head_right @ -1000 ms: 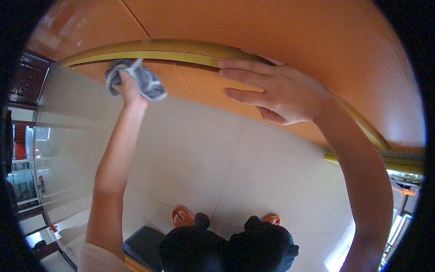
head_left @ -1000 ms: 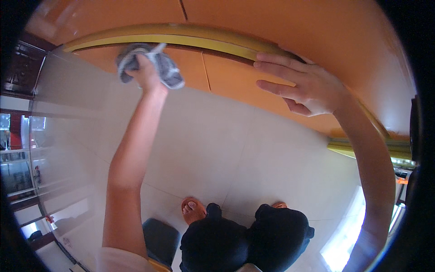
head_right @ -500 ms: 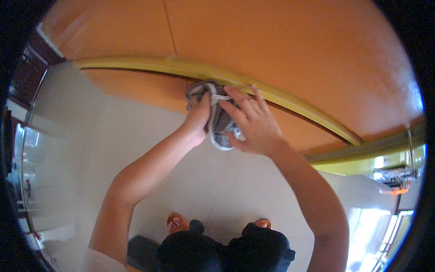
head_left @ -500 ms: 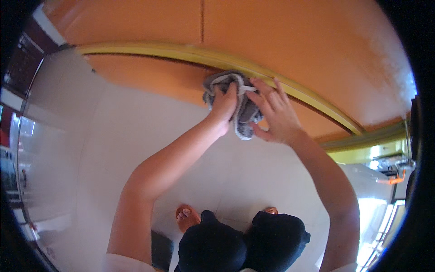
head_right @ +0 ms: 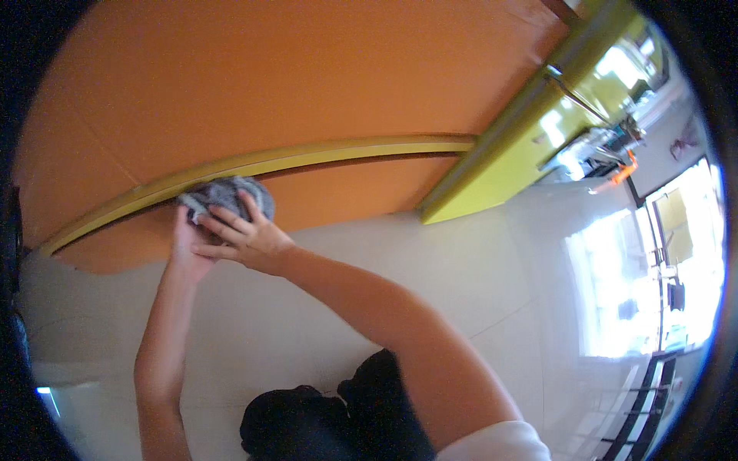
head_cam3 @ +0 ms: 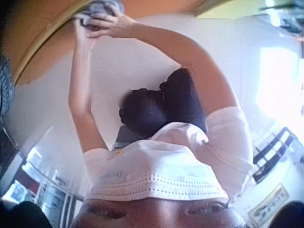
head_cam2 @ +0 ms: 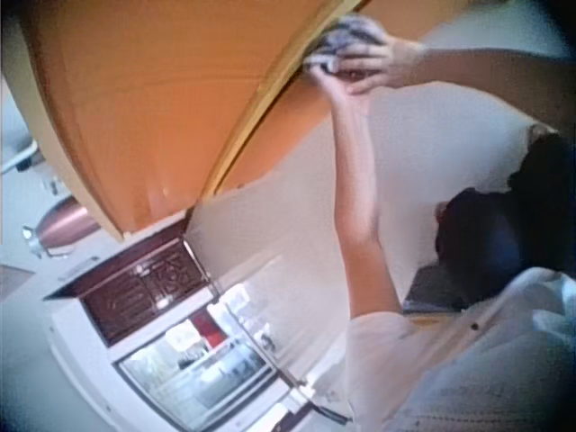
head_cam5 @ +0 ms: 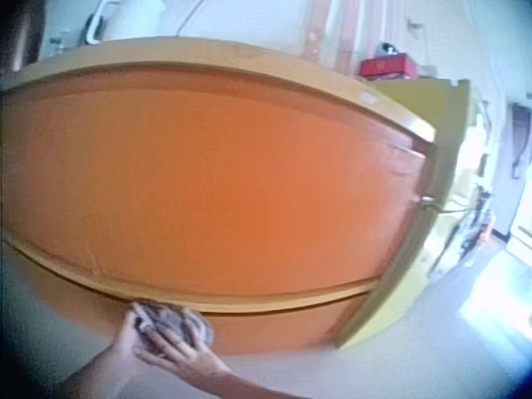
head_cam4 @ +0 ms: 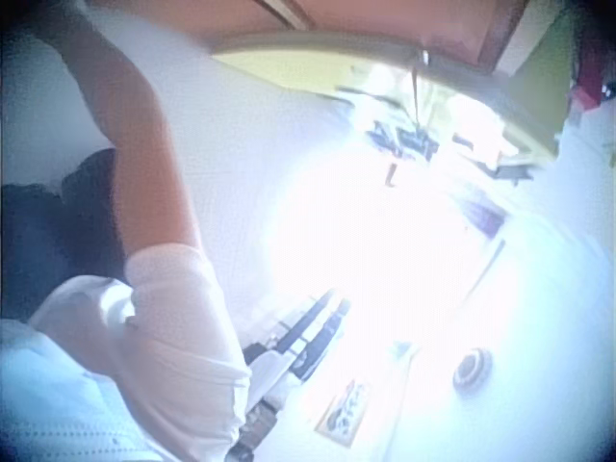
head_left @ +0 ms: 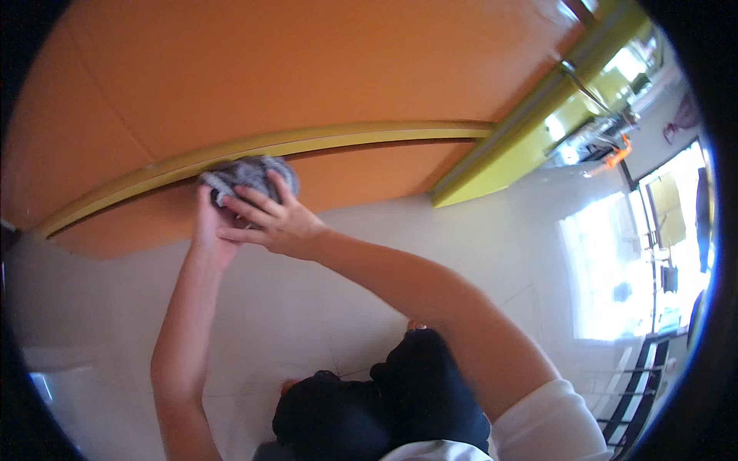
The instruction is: The person wipes a yellow countertop and adjacent cabinet surfaces with a gray cloth. They move several items including a water bottle, a thermos, an electric kettle, and a baby bottle, then place the baby bottle into a cabinet. The person continues wiping the countertop and the front of the cabinet doors.
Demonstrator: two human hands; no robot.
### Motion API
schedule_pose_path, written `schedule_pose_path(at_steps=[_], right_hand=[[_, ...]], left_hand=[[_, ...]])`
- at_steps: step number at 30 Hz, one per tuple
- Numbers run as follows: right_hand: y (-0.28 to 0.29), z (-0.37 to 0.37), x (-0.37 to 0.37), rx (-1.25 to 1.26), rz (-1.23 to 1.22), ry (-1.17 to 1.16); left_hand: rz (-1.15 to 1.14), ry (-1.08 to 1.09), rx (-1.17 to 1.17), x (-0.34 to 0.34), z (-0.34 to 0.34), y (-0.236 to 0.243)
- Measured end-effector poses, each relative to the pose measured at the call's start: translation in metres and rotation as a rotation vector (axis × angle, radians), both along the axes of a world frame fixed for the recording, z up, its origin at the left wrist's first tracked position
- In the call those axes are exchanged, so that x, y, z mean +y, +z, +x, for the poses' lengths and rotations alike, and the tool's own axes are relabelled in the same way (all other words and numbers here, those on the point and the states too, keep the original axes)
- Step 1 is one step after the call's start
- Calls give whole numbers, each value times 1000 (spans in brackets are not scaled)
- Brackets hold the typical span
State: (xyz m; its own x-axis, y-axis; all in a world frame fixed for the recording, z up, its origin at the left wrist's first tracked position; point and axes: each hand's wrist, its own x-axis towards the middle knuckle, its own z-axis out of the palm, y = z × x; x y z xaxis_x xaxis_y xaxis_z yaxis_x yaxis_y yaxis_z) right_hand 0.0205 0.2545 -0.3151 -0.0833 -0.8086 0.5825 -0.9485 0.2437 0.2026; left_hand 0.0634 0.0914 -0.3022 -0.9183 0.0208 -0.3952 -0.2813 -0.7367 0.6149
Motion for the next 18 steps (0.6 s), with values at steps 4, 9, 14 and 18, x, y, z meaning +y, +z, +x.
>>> schedule_pose_path(at_steps=[4, 9, 14, 18], right_hand=[[-11, -10, -10, 216, 28, -91], [17, -42, 14, 325, -12, 71], [30, -66, 76, 271, 74, 95], [37, -82, 125, 247, 11, -19]], left_hand=[[-129, -14, -108, -4, 20, 22], [-169, -65, -119, -11, 47, 30], [-421, -157, -115, -22, 100, 42], [-520, -67, -189, -44, 141, 43]])
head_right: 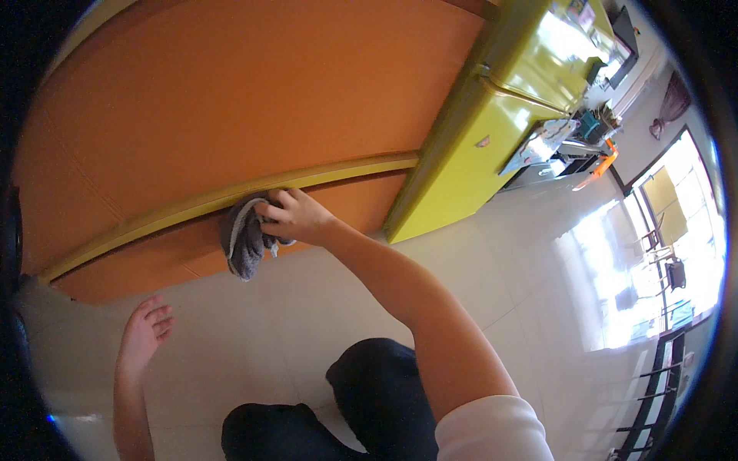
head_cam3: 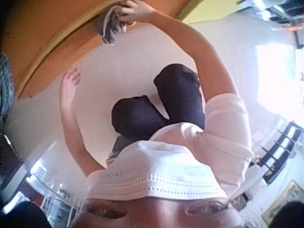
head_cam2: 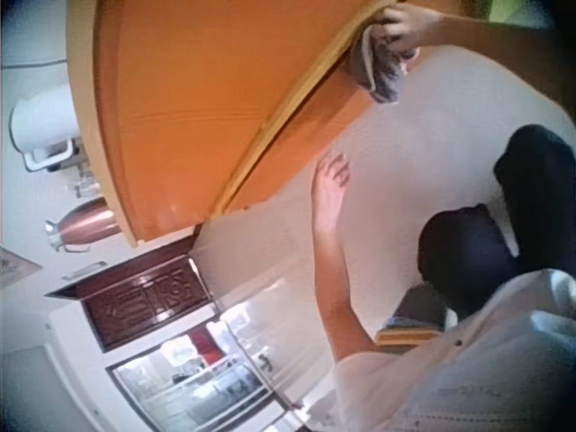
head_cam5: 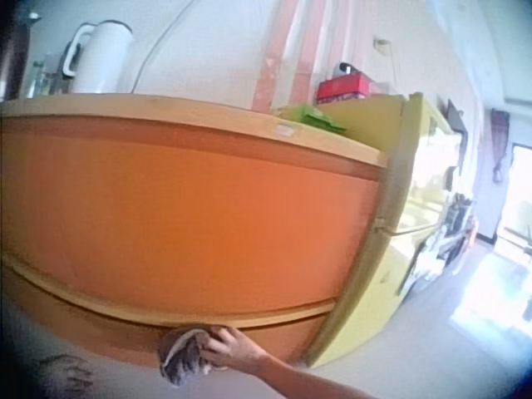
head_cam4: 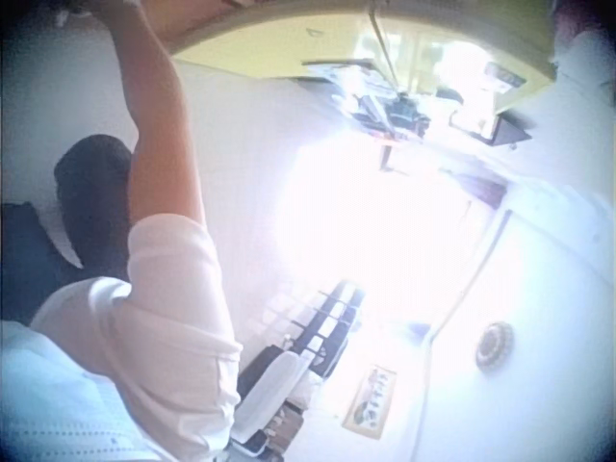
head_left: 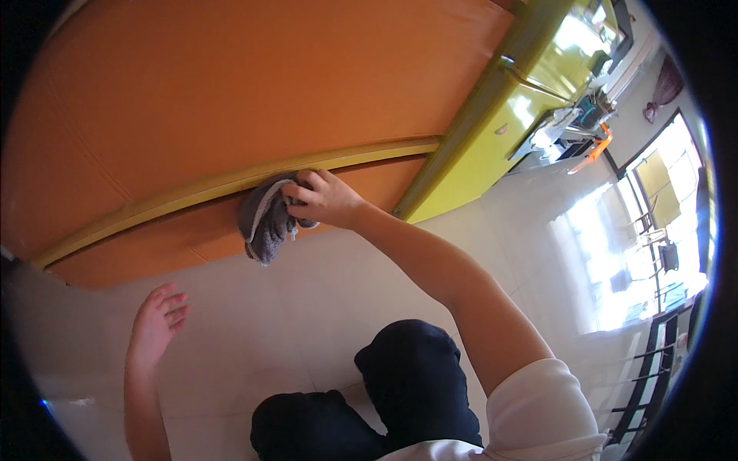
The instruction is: The person wipes a yellow countertop and adjacent cabinet surfaces with a gray cloth. They move several items including a water bottle, a thermos, an electric kettle, and a baby bottle, then place the baby bottle into a cabinet. The person continues wiping the countertop and the front of the cabinet doors.
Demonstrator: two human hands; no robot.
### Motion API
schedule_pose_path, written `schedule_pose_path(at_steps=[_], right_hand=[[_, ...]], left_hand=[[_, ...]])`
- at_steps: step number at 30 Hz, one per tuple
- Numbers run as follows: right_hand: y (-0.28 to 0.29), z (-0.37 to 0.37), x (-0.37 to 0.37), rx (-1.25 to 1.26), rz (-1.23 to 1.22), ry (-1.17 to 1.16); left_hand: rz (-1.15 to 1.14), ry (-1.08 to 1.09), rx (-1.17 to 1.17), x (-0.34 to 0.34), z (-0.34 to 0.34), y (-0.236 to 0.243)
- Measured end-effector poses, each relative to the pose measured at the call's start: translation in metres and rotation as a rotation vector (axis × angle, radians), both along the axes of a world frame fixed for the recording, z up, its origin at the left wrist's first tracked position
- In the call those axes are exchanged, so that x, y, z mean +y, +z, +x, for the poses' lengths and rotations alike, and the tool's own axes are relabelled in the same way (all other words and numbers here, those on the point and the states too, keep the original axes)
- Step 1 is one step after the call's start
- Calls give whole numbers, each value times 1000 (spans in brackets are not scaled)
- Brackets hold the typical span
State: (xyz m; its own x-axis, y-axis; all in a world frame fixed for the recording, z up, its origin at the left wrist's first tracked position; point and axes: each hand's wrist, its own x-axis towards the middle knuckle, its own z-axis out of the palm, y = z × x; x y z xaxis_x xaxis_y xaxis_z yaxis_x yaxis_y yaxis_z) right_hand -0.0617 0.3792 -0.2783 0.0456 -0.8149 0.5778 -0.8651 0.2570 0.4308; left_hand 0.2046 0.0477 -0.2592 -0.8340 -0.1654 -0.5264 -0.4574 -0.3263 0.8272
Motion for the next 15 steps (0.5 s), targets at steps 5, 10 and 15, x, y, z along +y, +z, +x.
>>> schedule_pose_path(at_steps=[5, 10, 15], right_hand=[[1, 13, 61, -79, -16, -238], [8, 24, 122, -473, -241, -452], [31, 79, 184, -768, -543, -351]], left_hand=[[-59, 28, -23, 5, 7, 24], [-165, -90, 100, 92, -57, 65], [-384, -292, 313, 178, -107, 98]])
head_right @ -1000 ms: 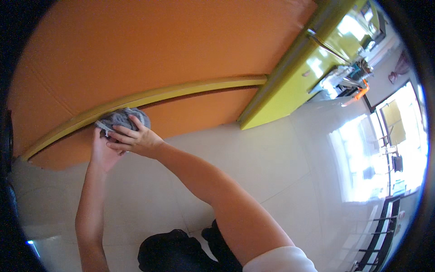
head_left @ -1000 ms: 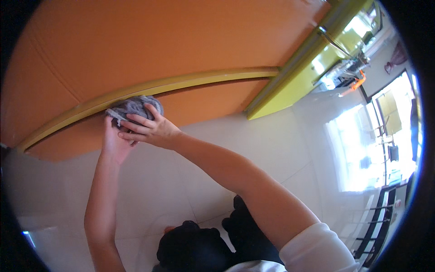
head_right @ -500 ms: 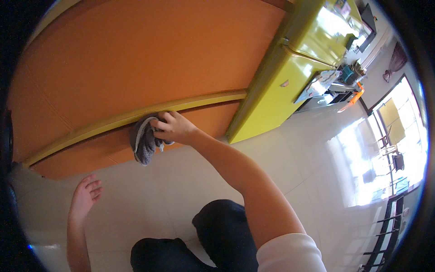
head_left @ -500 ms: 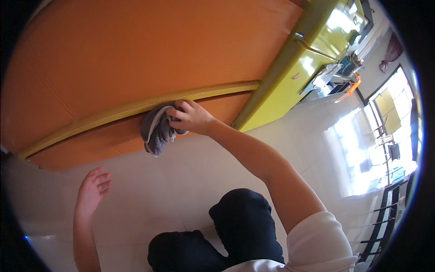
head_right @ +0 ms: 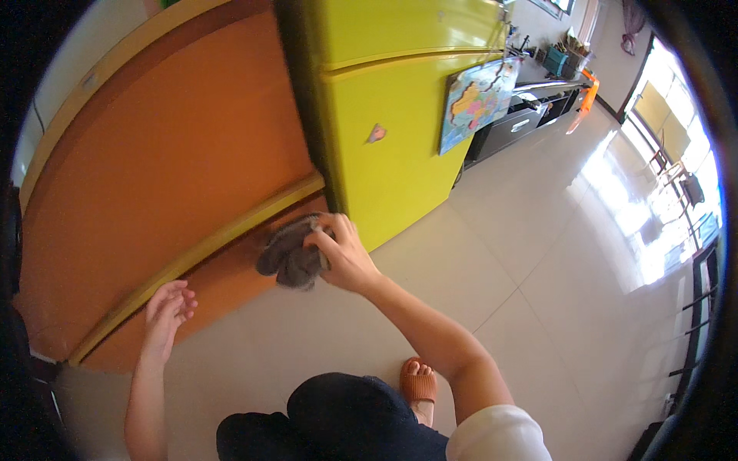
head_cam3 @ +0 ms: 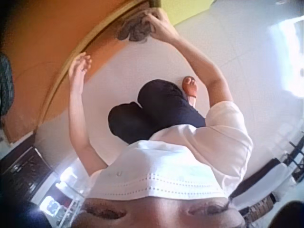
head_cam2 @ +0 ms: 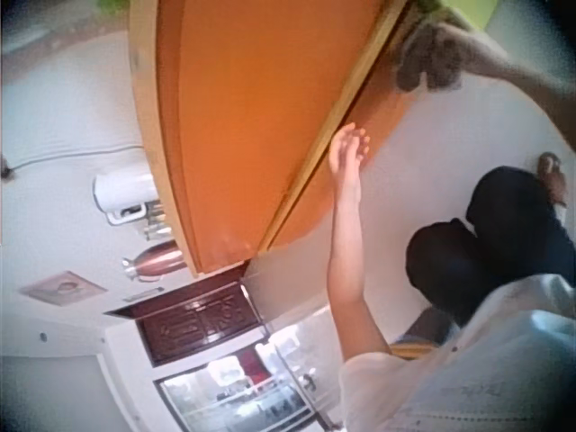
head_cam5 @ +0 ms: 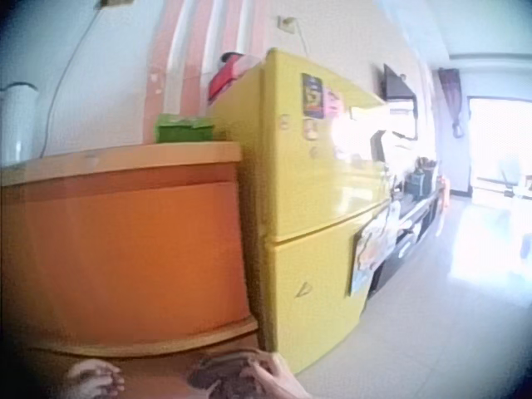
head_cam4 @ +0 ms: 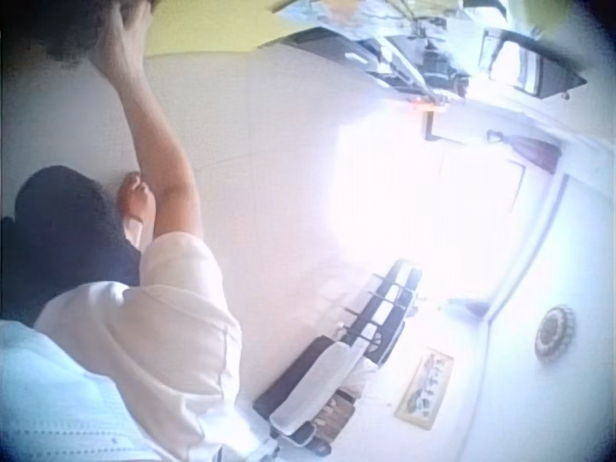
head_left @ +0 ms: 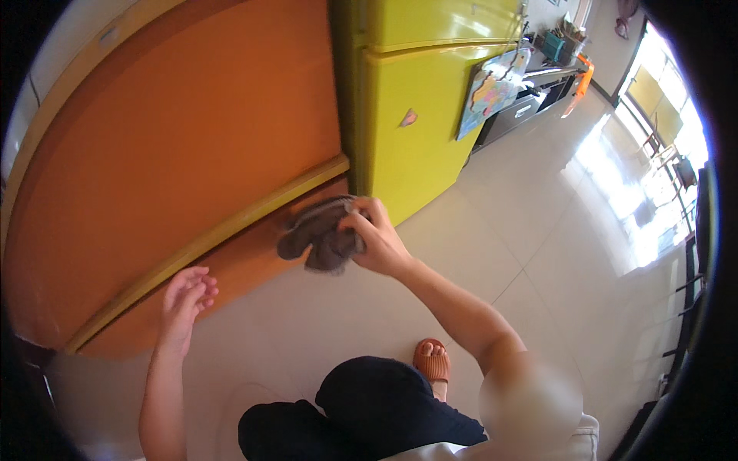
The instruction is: The person wipes a yellow countertop and adjacent cabinet surfaces with a gray cloth. They move several items including a water bottle, a thermos, an electric kettle, and a baby bottle, then place the baby bottle into a cabinet. The person continues wiping the countertop and the front of the cabinet doors.
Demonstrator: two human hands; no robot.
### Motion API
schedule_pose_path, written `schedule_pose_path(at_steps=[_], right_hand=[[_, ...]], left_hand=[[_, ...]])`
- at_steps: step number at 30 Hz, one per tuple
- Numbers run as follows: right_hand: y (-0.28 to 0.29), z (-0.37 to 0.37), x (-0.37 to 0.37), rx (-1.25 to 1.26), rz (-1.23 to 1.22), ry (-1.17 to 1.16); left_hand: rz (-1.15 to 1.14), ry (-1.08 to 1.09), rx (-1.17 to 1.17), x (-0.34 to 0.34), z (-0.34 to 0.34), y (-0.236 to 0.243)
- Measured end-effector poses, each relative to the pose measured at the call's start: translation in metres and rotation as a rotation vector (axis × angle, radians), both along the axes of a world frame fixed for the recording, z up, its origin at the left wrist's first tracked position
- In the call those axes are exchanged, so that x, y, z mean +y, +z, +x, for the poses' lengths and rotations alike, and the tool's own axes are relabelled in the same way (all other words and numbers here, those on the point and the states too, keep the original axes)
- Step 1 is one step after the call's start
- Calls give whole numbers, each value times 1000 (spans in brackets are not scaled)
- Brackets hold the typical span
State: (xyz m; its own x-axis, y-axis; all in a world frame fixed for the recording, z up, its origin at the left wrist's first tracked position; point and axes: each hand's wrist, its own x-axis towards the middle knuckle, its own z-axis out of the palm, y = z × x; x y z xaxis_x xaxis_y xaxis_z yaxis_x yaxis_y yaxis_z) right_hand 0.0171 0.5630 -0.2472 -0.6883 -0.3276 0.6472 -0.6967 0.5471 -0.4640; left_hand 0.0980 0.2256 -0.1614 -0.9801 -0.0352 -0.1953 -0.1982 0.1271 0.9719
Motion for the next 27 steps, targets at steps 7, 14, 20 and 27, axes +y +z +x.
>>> schedule_pose_path(at_steps=[7, 14, 20, 27], right_hand=[[69, -26, 61, 477, -912, -272], [150, -108, 68, 451, -697, -634], [151, -72, 48, 379, -291, -329], [189, -95, 72, 270, -604, -556]], left_hand=[[-281, -196, 437, 114, -77, 37], [-793, -216, 1269, 205, -131, 91], [-438, -219, 1200, 230, -169, 115], [-545, -330, 1483, 239, -174, 133]])
